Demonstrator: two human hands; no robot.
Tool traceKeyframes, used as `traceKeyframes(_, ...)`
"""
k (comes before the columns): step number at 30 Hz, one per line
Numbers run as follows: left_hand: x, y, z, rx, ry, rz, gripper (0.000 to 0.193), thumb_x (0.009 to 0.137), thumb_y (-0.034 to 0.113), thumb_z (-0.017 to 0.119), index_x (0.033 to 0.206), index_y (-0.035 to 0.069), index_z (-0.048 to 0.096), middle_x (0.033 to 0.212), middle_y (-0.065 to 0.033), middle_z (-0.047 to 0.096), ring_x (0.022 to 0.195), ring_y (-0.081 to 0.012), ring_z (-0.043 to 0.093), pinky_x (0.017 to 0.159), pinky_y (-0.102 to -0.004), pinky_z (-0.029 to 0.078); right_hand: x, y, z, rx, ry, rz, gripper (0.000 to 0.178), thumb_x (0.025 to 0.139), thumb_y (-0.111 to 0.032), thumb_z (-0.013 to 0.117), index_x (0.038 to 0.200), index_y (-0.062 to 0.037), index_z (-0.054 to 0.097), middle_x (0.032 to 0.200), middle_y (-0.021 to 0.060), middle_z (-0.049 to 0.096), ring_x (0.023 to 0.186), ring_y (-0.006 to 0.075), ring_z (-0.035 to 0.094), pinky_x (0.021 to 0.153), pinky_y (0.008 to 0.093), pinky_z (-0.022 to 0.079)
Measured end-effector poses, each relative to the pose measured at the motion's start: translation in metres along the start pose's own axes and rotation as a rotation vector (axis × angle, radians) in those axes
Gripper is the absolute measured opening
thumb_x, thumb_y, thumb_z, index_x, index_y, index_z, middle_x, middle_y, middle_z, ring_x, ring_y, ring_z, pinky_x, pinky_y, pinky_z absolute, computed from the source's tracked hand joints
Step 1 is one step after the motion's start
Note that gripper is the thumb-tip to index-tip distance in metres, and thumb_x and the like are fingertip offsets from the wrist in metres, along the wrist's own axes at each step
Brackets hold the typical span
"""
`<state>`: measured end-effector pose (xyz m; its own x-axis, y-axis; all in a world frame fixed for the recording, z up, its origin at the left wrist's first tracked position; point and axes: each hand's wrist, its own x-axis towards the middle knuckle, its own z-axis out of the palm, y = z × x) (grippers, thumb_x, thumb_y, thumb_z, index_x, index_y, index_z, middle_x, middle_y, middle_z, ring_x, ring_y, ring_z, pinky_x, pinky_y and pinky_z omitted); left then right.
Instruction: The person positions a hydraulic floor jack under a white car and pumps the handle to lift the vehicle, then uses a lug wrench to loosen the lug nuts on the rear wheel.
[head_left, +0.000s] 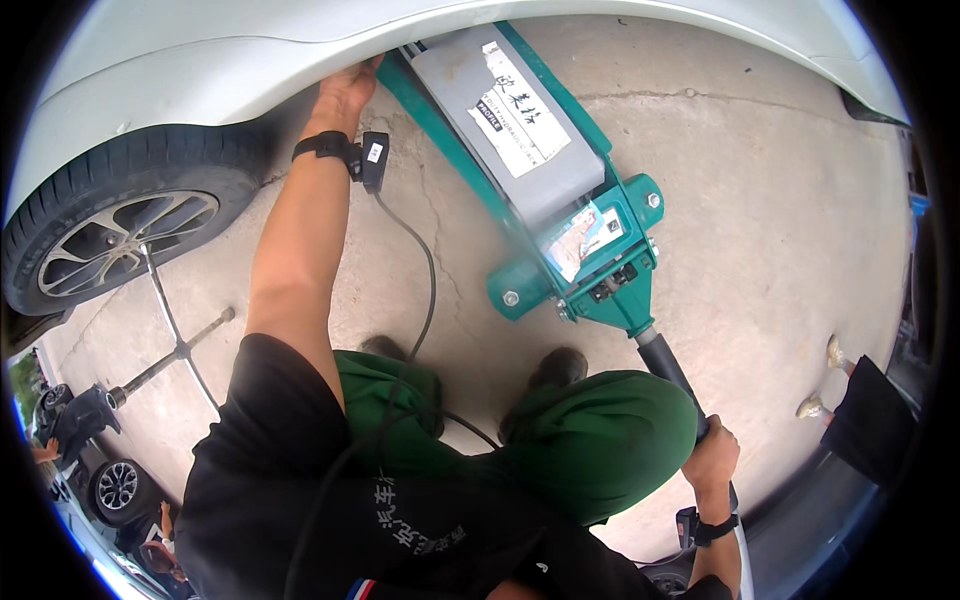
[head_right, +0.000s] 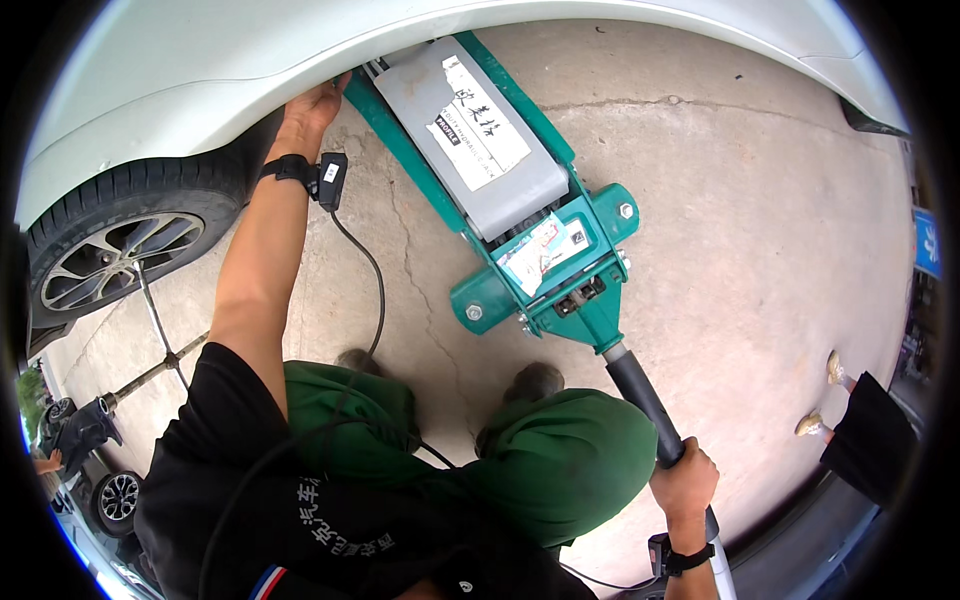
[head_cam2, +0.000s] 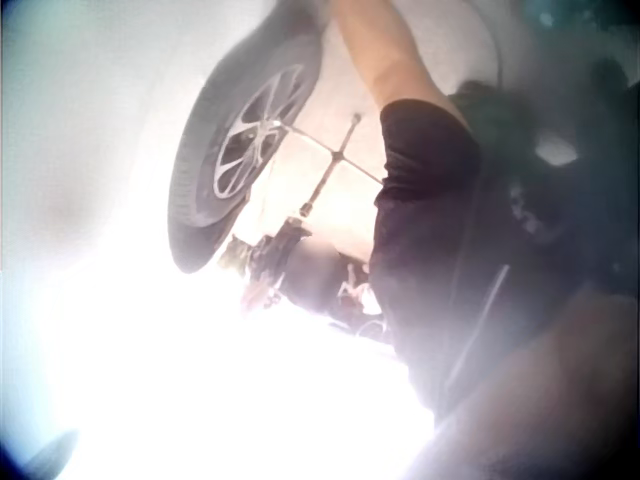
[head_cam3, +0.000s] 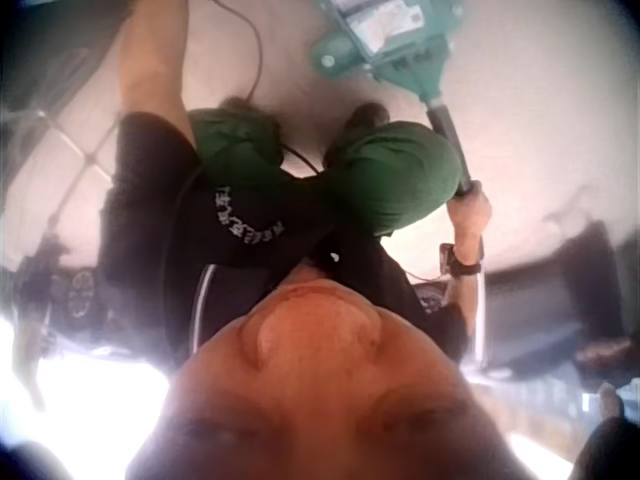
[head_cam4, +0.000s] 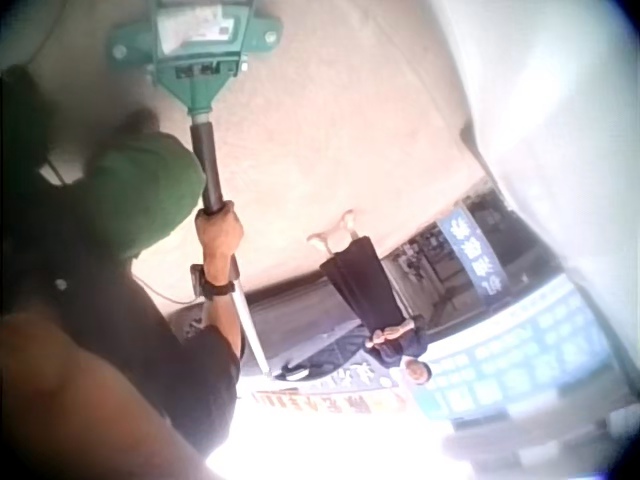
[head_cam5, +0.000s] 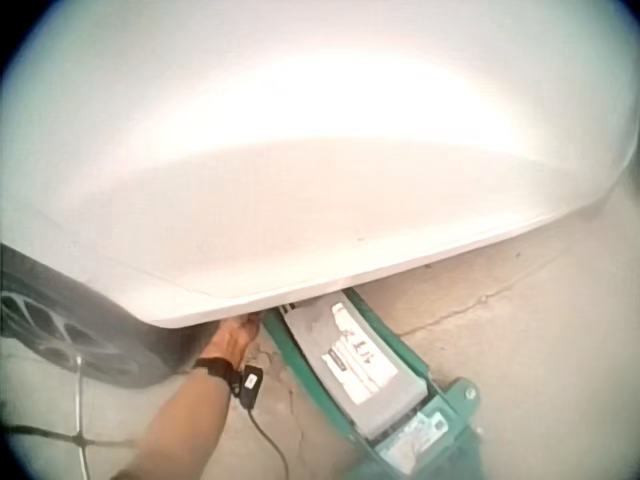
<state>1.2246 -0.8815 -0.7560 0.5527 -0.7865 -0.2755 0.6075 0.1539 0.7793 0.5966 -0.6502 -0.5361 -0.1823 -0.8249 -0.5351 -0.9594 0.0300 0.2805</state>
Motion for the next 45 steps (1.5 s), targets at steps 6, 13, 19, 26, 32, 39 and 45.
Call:
traceKeyframes(6,0.000,0.000,-0.002,-0.031,-0.030,0.004,0.035,0.091,0.015,0.067,0.123,0.020,0.054,0.131,-0.0006,0.056,0.130,-0.0182,0.044,0.113,-0.0482,0.028,0.022,0.025,0.069,0.139,0.015,-0.003,0.039,0.073,-0.039,0.072,0.078,-0.0028,0.059,0.073,0.0214,0.067,0.072,0.0415,0.066,0.066,0.0474,0.052)
traceKeyframes(13,-0.007,-0.005,0.022,-0.113,0.014,-0.029,0.031,0.091,0.007,0.064,0.120,0.018,0.056,0.124,-0.0011,0.060,0.122,-0.0193,0.051,0.112,-0.0495,0.034,0.032,0.084,0.130,0.140,0.040,-0.175,0.032,0.086,-0.034,0.059,0.088,-0.0019,0.059,0.078,0.0244,0.067,0.073,0.0436,0.066,0.064,0.0494,0.052)
traceKeyframes(19,-0.015,0.002,0.028,-0.005,0.120,-0.044,0.030,0.091,0.006,0.065,0.116,0.019,0.056,0.115,0.0004,0.063,0.117,-0.0182,0.054,0.112,-0.0523,0.035,0.001,0.040,0.043,0.124,0.047,-0.313,0.034,0.076,-0.033,0.069,0.078,-0.0027,0.053,0.067,0.0192,0.063,0.064,0.0410,0.065,0.056,0.0460,0.052)
traceKeyframes(26,-0.014,-0.003,0.035,0.040,0.125,-0.032,0.028,0.094,0.012,0.062,0.120,0.020,0.056,0.124,0.0004,0.060,0.124,-0.0192,0.049,0.110,-0.0528,0.034,0.010,0.067,0.098,0.280,0.049,-0.201,0.030,0.077,-0.030,0.069,0.081,-0.0038,0.054,0.069,0.0174,0.064,0.064,0.0396,0.065,0.056,0.0442,0.052)
traceKeyframes(32,-0.009,-0.004,0.028,0.033,0.118,-0.027,0.029,0.094,0.011,0.062,0.121,0.020,0.055,0.125,-0.0003,0.059,0.125,-0.0193,0.047,0.110,-0.0526,0.033,0.024,0.035,0.100,0.254,0.070,-0.271,0.025,0.080,-0.026,0.068,0.087,-0.0050,0.056,0.079,0.0195,0.068,0.068,0.0378,0.067,0.058,0.0437,0.053)
traceKeyframes(39,-0.003,-0.011,0.026,-0.042,0.104,-0.063,0.033,0.090,0.007,0.066,0.118,0.020,0.057,0.119,0.0004,0.061,0.121,-0.0189,0.050,0.109,-0.0519,0.034,0.016,0.061,0.108,0.291,0.048,-0.277,0.028,0.077,-0.026,0.071,0.090,-0.0040,0.057,0.082,0.0209,0.068,0.071,0.0396,0.067,0.062,0.0452,0.054)
traceKeyframes(45,0.001,-0.014,0.012,-0.074,0.141,-0.082,0.029,0.089,0.009,0.069,0.113,0.022,0.059,0.114,0.0018,0.063,0.115,-0.0187,0.053,0.106,-0.0506,0.038,-0.008,0.062,0.050,0.536,-0.041,-0.326,0.031,0.075,-0.025,0.073,0.092,-0.0033,0.059,0.084,0.0221,0.069,0.074,0.0412,0.067,0.065,0.0465,0.054)
